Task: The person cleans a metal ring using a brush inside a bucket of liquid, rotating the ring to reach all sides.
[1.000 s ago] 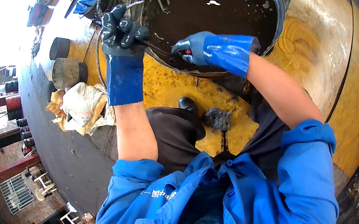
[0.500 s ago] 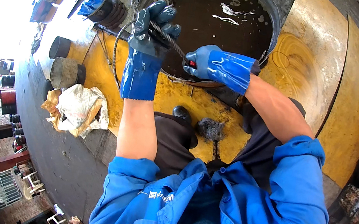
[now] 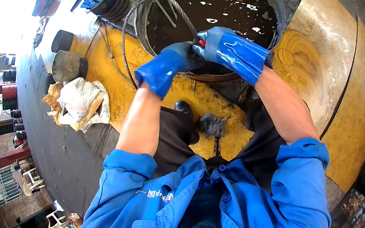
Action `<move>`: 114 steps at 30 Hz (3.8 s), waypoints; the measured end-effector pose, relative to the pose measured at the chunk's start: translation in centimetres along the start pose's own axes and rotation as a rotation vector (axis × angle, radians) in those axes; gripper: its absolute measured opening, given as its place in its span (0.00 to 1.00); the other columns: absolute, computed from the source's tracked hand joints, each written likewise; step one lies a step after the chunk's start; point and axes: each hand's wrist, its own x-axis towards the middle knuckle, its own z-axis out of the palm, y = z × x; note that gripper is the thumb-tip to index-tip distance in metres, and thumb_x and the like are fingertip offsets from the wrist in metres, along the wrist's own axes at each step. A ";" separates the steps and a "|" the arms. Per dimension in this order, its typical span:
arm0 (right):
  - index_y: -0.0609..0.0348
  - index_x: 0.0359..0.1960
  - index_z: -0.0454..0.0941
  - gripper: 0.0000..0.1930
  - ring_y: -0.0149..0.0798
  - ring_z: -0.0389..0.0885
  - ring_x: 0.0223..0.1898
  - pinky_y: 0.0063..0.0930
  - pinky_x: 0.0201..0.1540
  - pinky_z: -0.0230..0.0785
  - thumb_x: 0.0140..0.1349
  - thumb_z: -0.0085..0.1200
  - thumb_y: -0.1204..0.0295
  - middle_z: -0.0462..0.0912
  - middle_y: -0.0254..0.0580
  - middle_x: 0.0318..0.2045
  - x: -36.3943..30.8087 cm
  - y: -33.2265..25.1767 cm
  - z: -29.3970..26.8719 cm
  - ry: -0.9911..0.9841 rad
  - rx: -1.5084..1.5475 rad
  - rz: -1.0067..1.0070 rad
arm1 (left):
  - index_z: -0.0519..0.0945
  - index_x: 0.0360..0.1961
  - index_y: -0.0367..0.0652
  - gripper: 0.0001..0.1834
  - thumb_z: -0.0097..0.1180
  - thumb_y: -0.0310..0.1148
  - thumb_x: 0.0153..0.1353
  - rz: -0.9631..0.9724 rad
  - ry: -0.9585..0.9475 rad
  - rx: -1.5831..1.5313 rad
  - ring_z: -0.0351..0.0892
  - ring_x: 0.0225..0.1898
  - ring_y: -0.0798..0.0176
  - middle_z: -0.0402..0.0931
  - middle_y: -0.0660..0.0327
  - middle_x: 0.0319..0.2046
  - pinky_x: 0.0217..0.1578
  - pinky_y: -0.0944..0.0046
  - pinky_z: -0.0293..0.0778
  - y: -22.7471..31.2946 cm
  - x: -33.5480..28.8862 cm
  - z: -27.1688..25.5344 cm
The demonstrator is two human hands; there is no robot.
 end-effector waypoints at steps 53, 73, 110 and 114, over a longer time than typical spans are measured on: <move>0.46 0.49 0.84 0.13 0.42 0.85 0.42 0.35 0.47 0.77 0.63 0.60 0.68 0.87 0.39 0.41 -1.1 5.8 -0.5 -0.121 0.243 -0.070 | 0.80 0.53 0.36 0.17 0.45 0.34 0.73 -0.238 0.694 -0.511 0.86 0.37 0.59 0.85 0.52 0.44 0.39 0.64 0.80 3.8 -6.2 -4.8; 0.56 0.47 0.85 0.11 0.21 0.74 0.19 0.19 0.20 0.67 0.62 0.64 0.75 0.86 0.31 0.30 0.9 11.3 -8.2 0.756 1.052 0.133 | 0.80 0.48 0.32 0.15 0.50 0.34 0.73 -0.156 0.856 -0.530 0.83 0.35 0.63 0.84 0.53 0.40 0.37 0.67 0.80 4.5 -8.4 -5.0; 0.46 0.47 0.85 0.13 0.37 0.87 0.37 0.30 0.39 0.79 0.61 0.60 0.75 0.87 0.40 0.41 -1.0 8.6 -0.3 0.822 0.228 -0.194 | 0.81 0.48 0.35 0.15 0.49 0.35 0.72 -0.073 0.815 -0.481 0.81 0.30 0.68 0.84 0.57 0.37 0.32 0.68 0.75 4.0 -6.9 -4.8; 0.49 0.48 0.84 0.12 0.43 0.86 0.43 0.33 0.45 0.78 0.63 0.57 0.69 0.86 0.41 0.43 -0.2 9.1 3.8 0.517 0.549 0.116 | 0.81 0.48 0.35 0.15 0.48 0.35 0.72 -0.136 0.810 -0.474 0.81 0.30 0.68 0.84 0.57 0.37 0.32 0.69 0.75 3.8 -6.3 -4.3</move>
